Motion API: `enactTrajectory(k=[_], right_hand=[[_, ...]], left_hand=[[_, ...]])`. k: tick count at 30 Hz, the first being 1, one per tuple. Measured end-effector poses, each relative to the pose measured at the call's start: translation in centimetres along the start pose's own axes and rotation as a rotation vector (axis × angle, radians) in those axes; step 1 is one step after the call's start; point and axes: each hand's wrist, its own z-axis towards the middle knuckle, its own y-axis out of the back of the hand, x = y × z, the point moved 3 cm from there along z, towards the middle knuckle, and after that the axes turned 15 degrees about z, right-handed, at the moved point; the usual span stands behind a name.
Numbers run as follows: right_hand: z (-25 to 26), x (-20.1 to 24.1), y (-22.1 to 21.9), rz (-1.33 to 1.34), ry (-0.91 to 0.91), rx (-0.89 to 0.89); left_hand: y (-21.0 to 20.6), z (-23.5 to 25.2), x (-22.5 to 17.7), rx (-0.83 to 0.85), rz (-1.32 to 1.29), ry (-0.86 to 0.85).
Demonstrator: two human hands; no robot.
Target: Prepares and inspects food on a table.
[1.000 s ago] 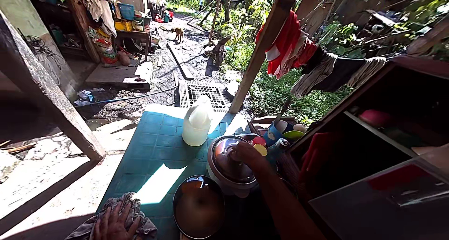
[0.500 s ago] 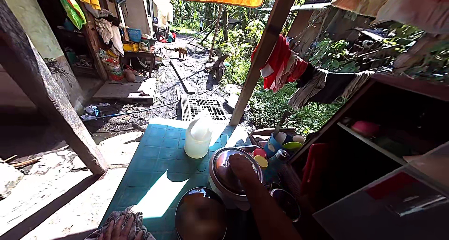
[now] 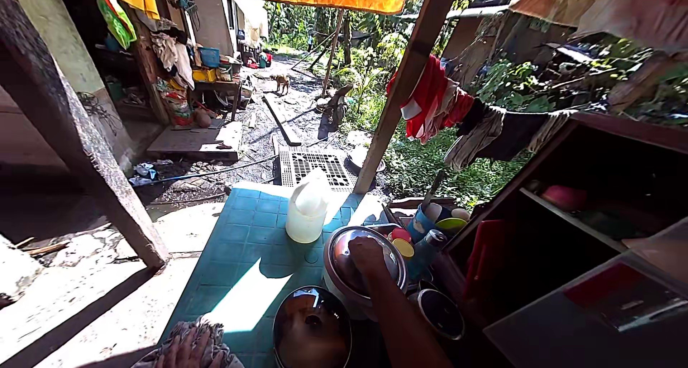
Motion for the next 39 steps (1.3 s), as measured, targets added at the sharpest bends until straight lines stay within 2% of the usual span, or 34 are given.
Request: enactTrajectory(k=[21, 27, 34, 39], right_hand=[[0.2, -0.3, -0.8, 0.046, 0.018, -0.046], [0.2, -0.7, -1.3, -0.012, 0.063, -0.082], [-0.2, -0.5, -1.0, -0.046, 0.083, -0.101], [-0.2, -1.1, -1.1, -0.008, 0.104, -0.128]], left_hand=[[-0.2, -0.3, 0.5, 0.007, -0.01, -0.011], [-0.8, 0.9, 0.7, -0.029, -0.13, 0.114], [1.0, 1.5, 0.4, 0.221, -0.114, 0.248], [2.7, 2.2, -1.3, 0.37, -0.123, 0.363]])
